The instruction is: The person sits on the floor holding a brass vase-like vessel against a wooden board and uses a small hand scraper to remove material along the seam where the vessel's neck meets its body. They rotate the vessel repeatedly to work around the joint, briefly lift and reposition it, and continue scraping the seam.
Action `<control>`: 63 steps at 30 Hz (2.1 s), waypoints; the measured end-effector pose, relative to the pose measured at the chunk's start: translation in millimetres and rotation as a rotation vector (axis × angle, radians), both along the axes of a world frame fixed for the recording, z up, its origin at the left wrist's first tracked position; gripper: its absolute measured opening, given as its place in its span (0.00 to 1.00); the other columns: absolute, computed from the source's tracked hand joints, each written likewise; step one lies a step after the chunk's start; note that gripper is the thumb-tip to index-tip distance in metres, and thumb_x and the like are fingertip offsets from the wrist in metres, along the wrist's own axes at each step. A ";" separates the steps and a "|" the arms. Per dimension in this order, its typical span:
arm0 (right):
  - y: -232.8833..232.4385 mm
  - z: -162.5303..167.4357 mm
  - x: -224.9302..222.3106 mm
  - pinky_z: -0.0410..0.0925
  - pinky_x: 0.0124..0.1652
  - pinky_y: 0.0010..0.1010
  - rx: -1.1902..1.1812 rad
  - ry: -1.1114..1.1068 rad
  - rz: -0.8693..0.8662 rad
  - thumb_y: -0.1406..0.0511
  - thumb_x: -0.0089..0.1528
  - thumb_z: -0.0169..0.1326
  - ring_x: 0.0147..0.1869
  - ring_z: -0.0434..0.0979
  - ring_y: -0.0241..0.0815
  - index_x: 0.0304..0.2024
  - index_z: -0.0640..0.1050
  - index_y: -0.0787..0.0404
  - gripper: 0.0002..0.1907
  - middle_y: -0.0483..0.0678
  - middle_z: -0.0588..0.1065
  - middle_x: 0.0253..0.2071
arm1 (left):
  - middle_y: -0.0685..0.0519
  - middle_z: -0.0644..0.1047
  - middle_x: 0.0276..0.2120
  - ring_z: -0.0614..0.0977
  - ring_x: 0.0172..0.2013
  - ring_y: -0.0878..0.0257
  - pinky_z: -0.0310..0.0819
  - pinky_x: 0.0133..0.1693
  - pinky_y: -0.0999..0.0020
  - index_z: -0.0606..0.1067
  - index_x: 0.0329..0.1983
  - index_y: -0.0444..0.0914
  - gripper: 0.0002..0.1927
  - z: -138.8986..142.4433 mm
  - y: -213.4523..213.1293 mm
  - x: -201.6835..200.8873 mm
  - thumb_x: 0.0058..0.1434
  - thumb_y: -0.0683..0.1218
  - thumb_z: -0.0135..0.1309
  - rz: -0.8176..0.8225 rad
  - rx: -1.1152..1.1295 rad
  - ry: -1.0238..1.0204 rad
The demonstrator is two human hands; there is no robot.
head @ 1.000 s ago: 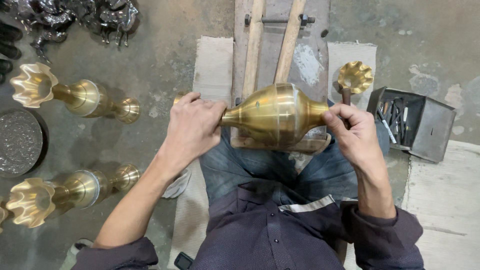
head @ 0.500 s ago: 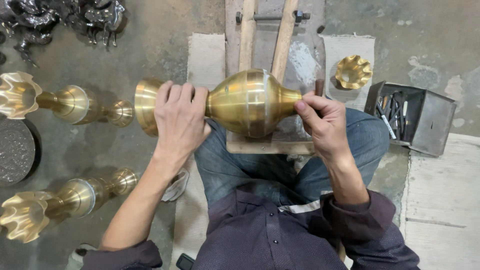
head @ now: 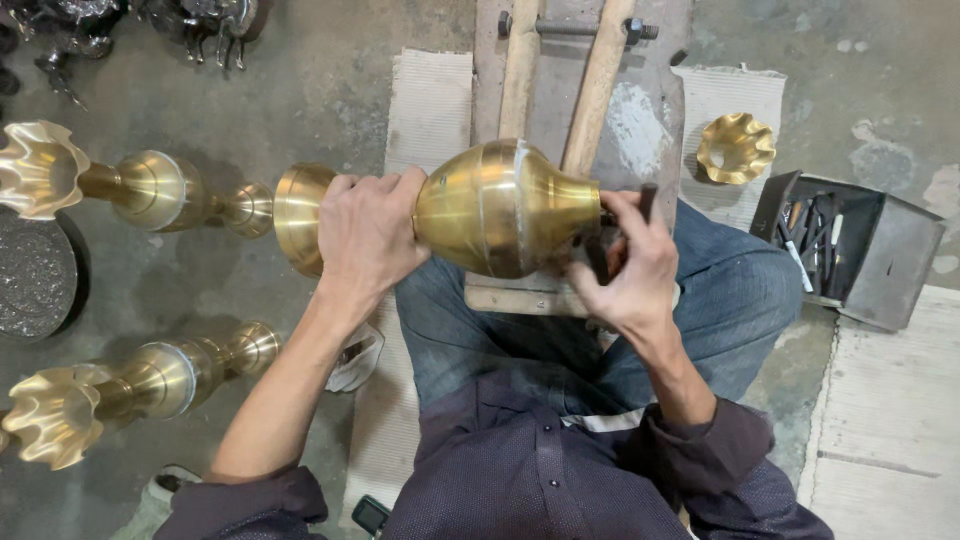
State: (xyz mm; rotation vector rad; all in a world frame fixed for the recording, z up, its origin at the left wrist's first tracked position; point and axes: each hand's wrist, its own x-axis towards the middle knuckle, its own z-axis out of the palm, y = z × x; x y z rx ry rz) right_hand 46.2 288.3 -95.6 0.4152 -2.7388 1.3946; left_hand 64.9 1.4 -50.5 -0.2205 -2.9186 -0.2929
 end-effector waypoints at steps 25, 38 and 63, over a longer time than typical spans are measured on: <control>75.6 35.2 -1.9 0.78 0.52 0.33 -0.851 -0.247 -0.082 0.80 0.68 0.58 0.47 0.80 0.39 0.75 0.60 0.70 0.36 0.49 0.73 0.45 | 0.52 0.79 0.32 0.82 0.37 0.53 0.69 0.48 0.56 0.73 0.43 0.41 0.23 18.5 47.8 16.7 0.42 0.43 0.64 -0.001 -0.207 -0.053; 46.4 26.3 1.1 0.76 0.54 0.27 -0.762 -0.163 -0.078 0.81 0.69 0.63 0.48 0.78 0.36 0.72 0.66 0.69 0.31 0.49 0.74 0.47 | 0.53 0.75 0.29 0.79 0.35 0.53 0.67 0.54 0.48 0.72 0.43 0.41 0.26 27.6 55.7 24.8 0.40 0.44 0.67 0.035 -0.202 -0.066; 48.3 40.3 1.2 0.73 0.44 0.14 -0.603 -0.164 -0.100 0.77 0.65 0.69 0.44 0.80 0.29 0.51 0.77 0.67 0.16 0.45 0.78 0.41 | 0.54 0.76 0.44 0.79 0.39 0.57 0.74 0.56 0.52 0.65 0.73 0.49 0.41 12.2 53.8 32.3 0.55 0.43 0.66 -0.099 -0.141 0.157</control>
